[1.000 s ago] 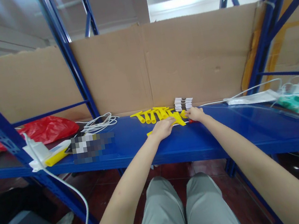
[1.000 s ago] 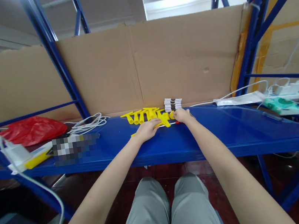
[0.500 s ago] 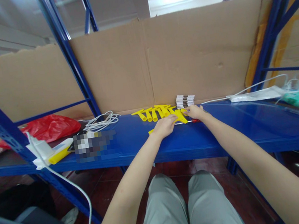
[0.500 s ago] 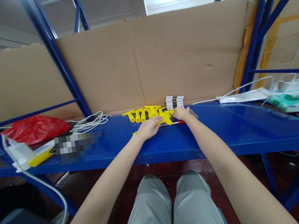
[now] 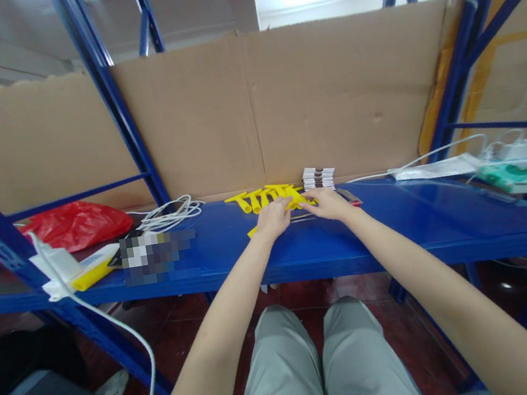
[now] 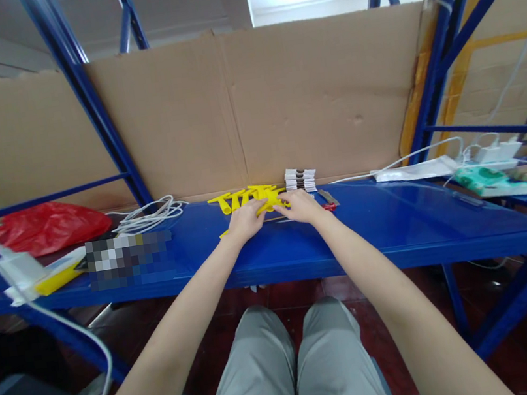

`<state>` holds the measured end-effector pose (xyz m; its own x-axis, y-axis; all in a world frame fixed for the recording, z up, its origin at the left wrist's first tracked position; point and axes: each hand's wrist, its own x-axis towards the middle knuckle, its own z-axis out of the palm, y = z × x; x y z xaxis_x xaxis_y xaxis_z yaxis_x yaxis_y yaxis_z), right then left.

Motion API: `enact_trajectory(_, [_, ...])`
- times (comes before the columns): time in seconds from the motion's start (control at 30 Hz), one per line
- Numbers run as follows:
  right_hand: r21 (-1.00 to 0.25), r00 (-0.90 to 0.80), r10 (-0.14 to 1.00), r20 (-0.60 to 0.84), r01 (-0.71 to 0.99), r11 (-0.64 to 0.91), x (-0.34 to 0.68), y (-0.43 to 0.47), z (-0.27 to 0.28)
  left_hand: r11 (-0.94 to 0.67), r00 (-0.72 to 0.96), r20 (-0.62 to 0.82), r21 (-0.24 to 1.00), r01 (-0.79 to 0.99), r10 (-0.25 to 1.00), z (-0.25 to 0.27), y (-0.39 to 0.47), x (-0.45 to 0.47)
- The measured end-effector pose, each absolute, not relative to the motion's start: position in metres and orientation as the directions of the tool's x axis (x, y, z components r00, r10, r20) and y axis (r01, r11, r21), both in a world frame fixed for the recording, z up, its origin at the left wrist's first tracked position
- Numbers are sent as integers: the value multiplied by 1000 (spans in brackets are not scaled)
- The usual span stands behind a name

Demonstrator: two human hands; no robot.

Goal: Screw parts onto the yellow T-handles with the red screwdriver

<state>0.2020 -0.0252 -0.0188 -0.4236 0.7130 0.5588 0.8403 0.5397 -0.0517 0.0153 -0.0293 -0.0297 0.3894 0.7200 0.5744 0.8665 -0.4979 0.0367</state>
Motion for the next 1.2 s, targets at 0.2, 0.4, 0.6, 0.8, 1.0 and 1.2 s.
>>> enact_trajectory(0.2, [159,-515,688,511,843,513,194,-32,-18,-512,398,573,45,858,716,-29,-29,14])
enact_trajectory(0.4, [171,-503,690,521,853,493,197,-26,-21,-535,434,545,33,844,717,-30,-32,16])
enact_trajectory(0.6, [100,-412,701,582,892,441,202,-22,-22,-549,461,505,32,835,730,-30,-36,19])
enact_trajectory(0.8, [1,-277,679,680,926,377,206,-20,-22,-567,463,524,47,822,715,-29,-35,18])
enact_trajectory(1.0, [-238,0,633,774,927,291,222,-13,-23,-600,500,524,27,800,690,-30,-36,19])
enact_trajectory(1.2, [-384,140,620,772,880,280,229,-10,-23,-594,478,551,39,804,684,-30,-38,21])
